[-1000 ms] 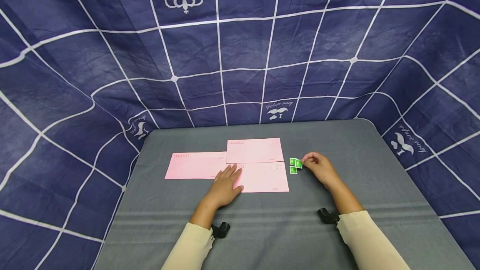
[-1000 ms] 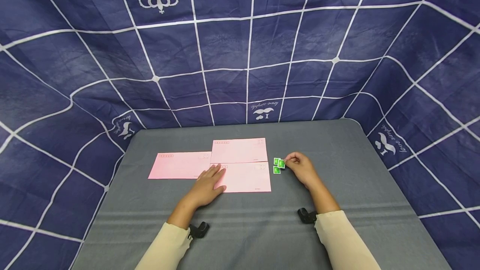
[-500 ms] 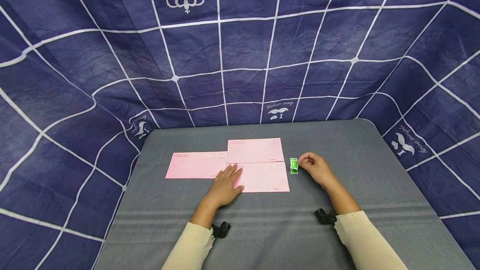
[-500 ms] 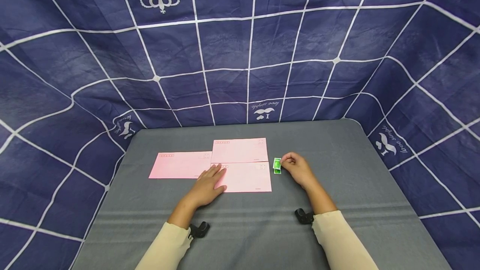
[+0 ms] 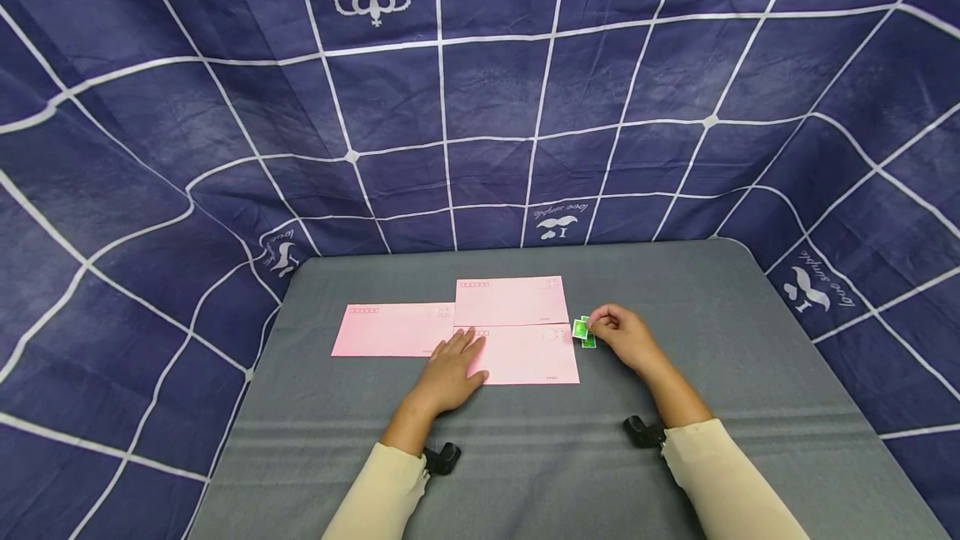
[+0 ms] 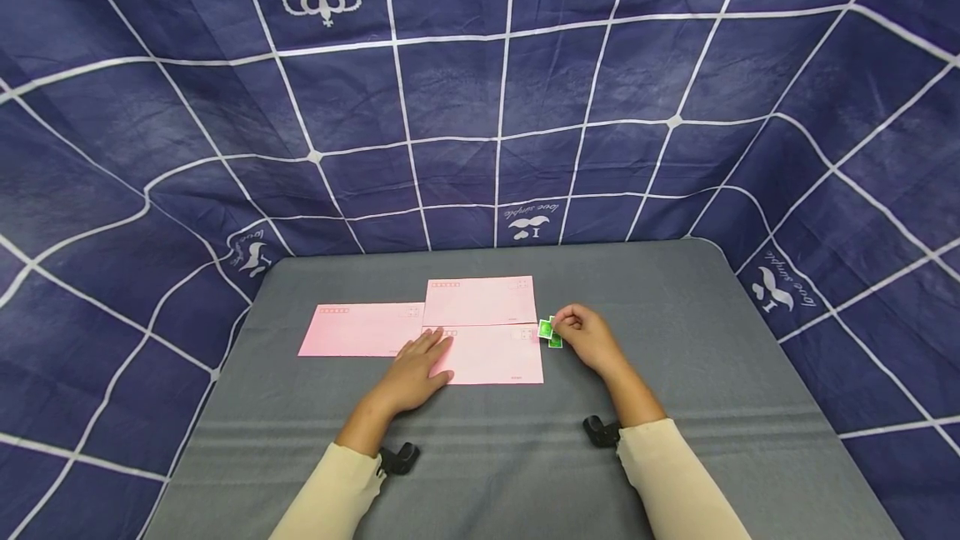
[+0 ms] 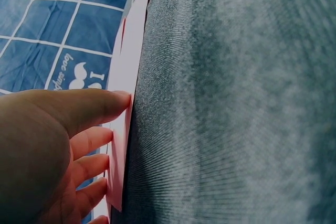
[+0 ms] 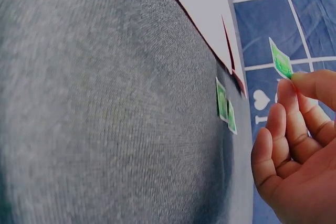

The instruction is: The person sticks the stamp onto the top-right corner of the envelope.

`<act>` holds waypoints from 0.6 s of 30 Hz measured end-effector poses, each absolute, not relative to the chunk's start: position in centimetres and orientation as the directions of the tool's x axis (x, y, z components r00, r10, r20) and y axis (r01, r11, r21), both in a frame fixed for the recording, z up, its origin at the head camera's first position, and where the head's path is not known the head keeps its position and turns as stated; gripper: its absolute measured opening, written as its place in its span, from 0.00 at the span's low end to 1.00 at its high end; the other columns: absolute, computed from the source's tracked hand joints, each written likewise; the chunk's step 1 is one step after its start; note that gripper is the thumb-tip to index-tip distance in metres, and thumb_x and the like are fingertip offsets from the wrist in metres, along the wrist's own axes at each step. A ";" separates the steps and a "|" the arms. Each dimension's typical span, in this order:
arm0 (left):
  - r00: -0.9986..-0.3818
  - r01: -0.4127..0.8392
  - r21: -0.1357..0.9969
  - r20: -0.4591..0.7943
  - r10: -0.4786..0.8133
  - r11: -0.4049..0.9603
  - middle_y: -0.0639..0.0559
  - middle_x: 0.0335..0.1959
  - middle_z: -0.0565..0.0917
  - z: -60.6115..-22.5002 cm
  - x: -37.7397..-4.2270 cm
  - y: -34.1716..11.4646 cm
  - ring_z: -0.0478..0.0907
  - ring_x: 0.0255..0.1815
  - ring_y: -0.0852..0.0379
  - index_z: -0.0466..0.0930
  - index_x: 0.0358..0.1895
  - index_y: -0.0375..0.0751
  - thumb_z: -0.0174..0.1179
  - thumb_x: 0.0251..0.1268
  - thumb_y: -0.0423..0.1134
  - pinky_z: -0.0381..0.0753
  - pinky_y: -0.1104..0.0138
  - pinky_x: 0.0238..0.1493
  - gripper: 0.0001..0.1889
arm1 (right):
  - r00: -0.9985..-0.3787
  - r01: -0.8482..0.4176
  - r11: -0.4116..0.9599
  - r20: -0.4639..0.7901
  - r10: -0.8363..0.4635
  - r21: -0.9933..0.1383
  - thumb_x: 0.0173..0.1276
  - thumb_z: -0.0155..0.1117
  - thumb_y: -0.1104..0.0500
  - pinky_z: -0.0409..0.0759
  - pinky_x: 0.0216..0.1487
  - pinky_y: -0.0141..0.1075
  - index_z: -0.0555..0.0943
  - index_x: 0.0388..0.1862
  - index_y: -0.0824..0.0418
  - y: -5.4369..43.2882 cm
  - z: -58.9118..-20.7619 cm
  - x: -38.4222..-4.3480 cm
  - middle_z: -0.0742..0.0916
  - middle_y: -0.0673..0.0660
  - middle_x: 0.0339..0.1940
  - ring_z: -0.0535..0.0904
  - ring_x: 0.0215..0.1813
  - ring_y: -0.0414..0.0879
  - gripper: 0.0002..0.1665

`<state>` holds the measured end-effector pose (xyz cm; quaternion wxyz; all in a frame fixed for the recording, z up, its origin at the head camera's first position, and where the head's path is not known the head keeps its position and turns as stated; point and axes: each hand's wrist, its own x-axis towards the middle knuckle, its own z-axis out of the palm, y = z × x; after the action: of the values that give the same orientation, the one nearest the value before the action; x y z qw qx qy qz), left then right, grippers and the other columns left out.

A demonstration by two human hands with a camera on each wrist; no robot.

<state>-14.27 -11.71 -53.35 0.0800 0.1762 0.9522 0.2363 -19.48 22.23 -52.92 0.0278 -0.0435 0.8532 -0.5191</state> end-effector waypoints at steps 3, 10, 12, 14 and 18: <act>-0.924 0.298 0.477 -0.071 0.375 0.827 0.40 0.80 0.62 -53.3 -14.3 -11.7 0.53 0.83 0.40 0.66 0.75 0.39 0.60 0.71 0.48 0.52 0.41 0.80 0.33 | -0.993 -0.056 0.490 -0.002 -0.117 -0.870 0.68 0.65 0.64 0.72 0.31 0.28 0.82 0.41 0.67 22.0 -53.0 -19.6 0.84 0.54 0.29 0.73 0.28 0.34 0.07; -0.924 0.298 0.476 -0.076 0.376 0.828 0.40 0.80 0.61 -53.3 -14.3 -11.8 0.53 0.83 0.40 0.66 0.76 0.39 0.59 0.72 0.49 0.52 0.42 0.80 0.33 | -0.989 -0.084 0.515 0.010 -0.144 -0.853 0.68 0.67 0.63 0.72 0.31 0.28 0.82 0.38 0.66 21.2 -53.1 -19.7 0.81 0.52 0.28 0.73 0.28 0.36 0.05; -0.923 0.300 0.474 -0.074 0.377 0.828 0.40 0.80 0.62 -53.4 -14.3 -11.7 0.53 0.83 0.40 0.66 0.75 0.39 0.59 0.72 0.49 0.52 0.42 0.80 0.33 | -0.988 -0.090 0.521 0.011 -0.154 -0.849 0.68 0.67 0.63 0.72 0.31 0.28 0.82 0.38 0.65 20.9 -53.1 -19.7 0.81 0.50 0.27 0.73 0.28 0.36 0.05; -0.923 0.302 0.472 -0.072 0.377 0.828 0.40 0.80 0.62 -53.4 -14.3 -11.7 0.54 0.83 0.40 0.66 0.75 0.39 0.59 0.71 0.49 0.52 0.41 0.80 0.33 | -0.988 -0.091 0.530 0.010 -0.154 -0.843 0.68 0.67 0.63 0.72 0.30 0.28 0.82 0.37 0.65 20.7 -53.1 -19.8 0.80 0.50 0.27 0.73 0.28 0.36 0.04; -0.924 0.300 0.469 -0.072 0.375 0.830 0.40 0.80 0.62 -53.5 -14.4 -11.7 0.53 0.83 0.40 0.66 0.75 0.39 0.59 0.71 0.49 0.52 0.41 0.80 0.33 | -0.987 -0.096 0.547 0.008 -0.161 -0.832 0.68 0.67 0.63 0.73 0.31 0.29 0.82 0.38 0.65 20.3 -53.1 -20.0 0.80 0.50 0.27 0.74 0.28 0.37 0.04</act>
<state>-14.36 -11.70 -53.46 0.0805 0.1769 0.9533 0.2313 -19.96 20.25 -53.14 0.0347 -0.0731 0.8787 -0.4704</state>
